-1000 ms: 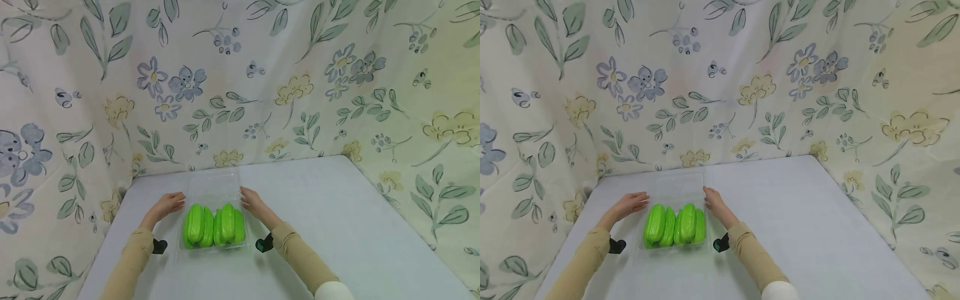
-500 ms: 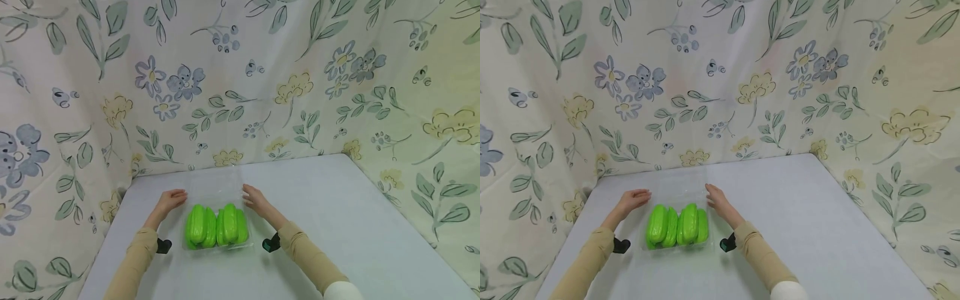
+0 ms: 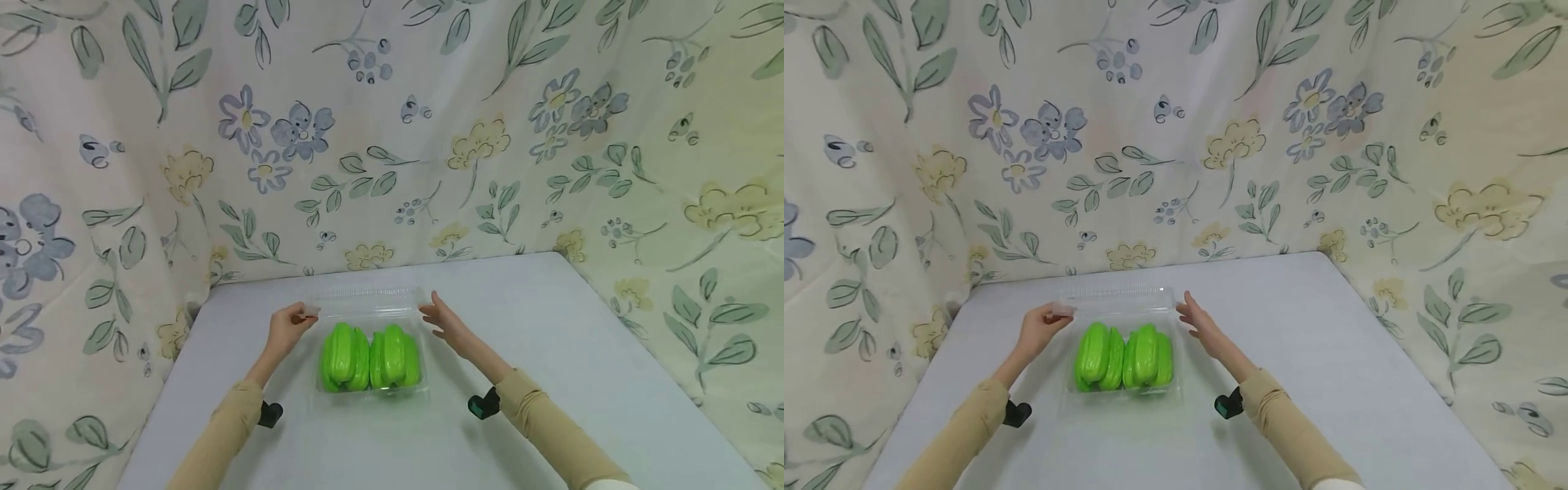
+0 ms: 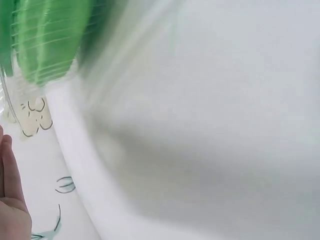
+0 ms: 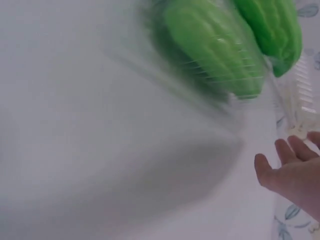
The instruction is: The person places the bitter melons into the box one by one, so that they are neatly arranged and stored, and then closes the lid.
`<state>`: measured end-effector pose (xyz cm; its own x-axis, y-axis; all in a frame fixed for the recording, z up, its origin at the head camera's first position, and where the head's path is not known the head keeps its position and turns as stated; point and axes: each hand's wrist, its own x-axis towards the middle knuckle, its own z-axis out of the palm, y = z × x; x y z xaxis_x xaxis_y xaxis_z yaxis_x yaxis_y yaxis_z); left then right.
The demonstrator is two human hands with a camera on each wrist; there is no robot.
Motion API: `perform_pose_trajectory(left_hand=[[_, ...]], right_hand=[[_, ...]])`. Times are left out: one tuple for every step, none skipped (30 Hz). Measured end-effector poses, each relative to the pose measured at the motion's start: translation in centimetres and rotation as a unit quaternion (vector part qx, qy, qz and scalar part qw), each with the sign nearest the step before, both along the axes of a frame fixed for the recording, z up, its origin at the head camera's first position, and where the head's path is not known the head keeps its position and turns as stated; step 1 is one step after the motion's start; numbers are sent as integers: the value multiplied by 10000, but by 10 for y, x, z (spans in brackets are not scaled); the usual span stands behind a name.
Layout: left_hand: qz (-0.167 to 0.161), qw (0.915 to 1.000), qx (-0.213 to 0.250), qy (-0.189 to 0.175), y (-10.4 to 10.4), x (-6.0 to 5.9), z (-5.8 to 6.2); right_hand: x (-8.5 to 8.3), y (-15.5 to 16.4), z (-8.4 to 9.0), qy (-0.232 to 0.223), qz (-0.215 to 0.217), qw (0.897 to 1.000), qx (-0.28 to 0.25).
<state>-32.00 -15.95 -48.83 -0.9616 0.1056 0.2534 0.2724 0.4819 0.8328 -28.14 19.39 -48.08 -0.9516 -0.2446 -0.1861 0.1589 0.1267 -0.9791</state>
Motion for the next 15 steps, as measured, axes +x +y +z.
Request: perform_pose_trajectory(left_hand=[[-17,9999,-101,24,-1,2,-2],[-38,9999,-168,6,-3,5,-4],[-89,9997,-230,-44,-5,7,-6],[-159,9996,-226,-88,-7,10,-8],[-255,9993,-219,-145,-9,12,-10],[-351,9990,-221,-163,-11,15,-12],[-481,9984,-194,-227,-13,17,-15],[-607,9976,-132,-308,-14,21,-16],[-753,9964,-108,-372,-16,24,-17],[-886,9949,-15,-473,-17,27,-18],[-1033,9930,80,-565,-19,31,-18],[-1161,9906,206,-695,-20,35,-17],[-1273,9872,323,-901,-22,39,-14],[-1412,9823,495,-1130,-24,44,-11],[-1521,9758,692,-1408,-27,48,-8]], right_hand=[[3,1,-2,-34,45,10000,83],[7,1,-4,-118,60,9998,154],[11,1,-7,-139,119,9996,232],[15,1,-9,-143,193,9993,282],[18,0,-12,-151,252,9990,346],[22,0,-14,-142,301,9988,366],[26,-1,-16,-132,331,9987,377],[29,-2,-17,-108,332,9987,375],[32,-2,-19,-81,302,9988,380],[34,-3,-20,-31,288,9988,402],[36,-4,-21,9,252,9988,422],[38,-4,-23,43,221,9989,420],[39,-4,-24,77,202,9988,429],[40,-5,-25,97,192,9988,442],[41,-5,-25,131,197,9987,455]])
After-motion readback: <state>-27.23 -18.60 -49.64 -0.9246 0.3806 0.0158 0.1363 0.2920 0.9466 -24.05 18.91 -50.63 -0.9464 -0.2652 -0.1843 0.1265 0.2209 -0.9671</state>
